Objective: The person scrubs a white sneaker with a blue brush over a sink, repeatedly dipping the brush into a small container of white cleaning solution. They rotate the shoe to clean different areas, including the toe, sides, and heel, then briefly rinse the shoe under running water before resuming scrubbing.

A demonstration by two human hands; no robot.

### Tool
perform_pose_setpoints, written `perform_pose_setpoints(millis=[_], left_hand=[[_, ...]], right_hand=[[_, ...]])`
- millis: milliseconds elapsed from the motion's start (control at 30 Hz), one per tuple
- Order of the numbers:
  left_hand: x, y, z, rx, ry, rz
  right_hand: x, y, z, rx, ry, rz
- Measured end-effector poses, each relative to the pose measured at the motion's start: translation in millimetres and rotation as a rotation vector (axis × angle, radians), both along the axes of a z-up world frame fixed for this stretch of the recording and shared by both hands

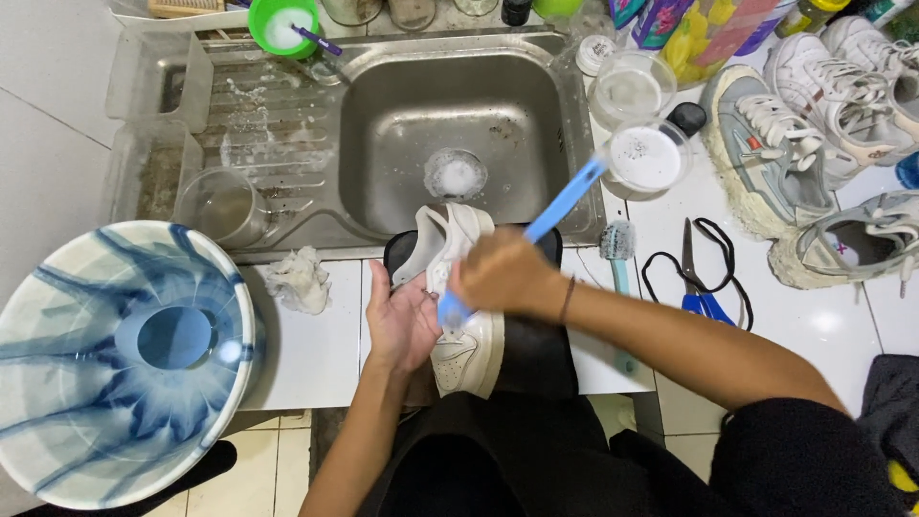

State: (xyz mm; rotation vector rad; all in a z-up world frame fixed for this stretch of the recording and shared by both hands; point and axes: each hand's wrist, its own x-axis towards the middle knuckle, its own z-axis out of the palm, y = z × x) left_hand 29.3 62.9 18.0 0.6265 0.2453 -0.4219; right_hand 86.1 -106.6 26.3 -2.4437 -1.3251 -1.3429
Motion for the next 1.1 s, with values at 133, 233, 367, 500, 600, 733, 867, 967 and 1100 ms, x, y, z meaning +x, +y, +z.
perform_pose_setpoints(millis=[133, 233, 367, 500, 600, 733, 867, 967, 1100], left_hand=[[2.3, 0.1, -25.1, -0.003, -0.027, -0.054], [3.8, 2.2, -40.5, -0.023, -0.033, -0.055], [-8.1, -6.9, 26.3, -0.002, 0.025, -0.039], [7.0, -1.3, -41.1, 0.221, -0.012, 0.017], [9.9, 3.4, -40.0, 0.280, 0.049, 0.074], [12.4, 1.6, -26.7, 0.302, 0.120, 0.083], [15.8, -4.6, -32.7, 0.294, 0.187, 0.074], [16.5, -10.6, -18.1, 0.321, 0.195, 0.094], [12.5, -18.5, -0.5, 0.360, 0.204, 0.110]], right_hand=[[-4.3, -1.7, 2.1, -0.072, 0.137, 0.173], [20.1, -4.8, 17.3, -0.035, -0.080, -0.006], [-18.4, 12.4, -3.3, -0.044, 0.040, 0.144], [40.7, -9.5, -36.8, 0.072, 0.069, -0.079], [83.3, -57.0, -22.3, 0.101, 0.147, -0.243], [74.8, -44.9, -39.8, 0.180, 0.208, -0.266], [43.4, -5.6, -40.9, 0.209, 0.216, -0.110], [66.7, -24.7, -45.9, 0.203, 0.215, 0.026], [72.2, -41.2, -46.1, 0.195, 0.138, -0.111]])
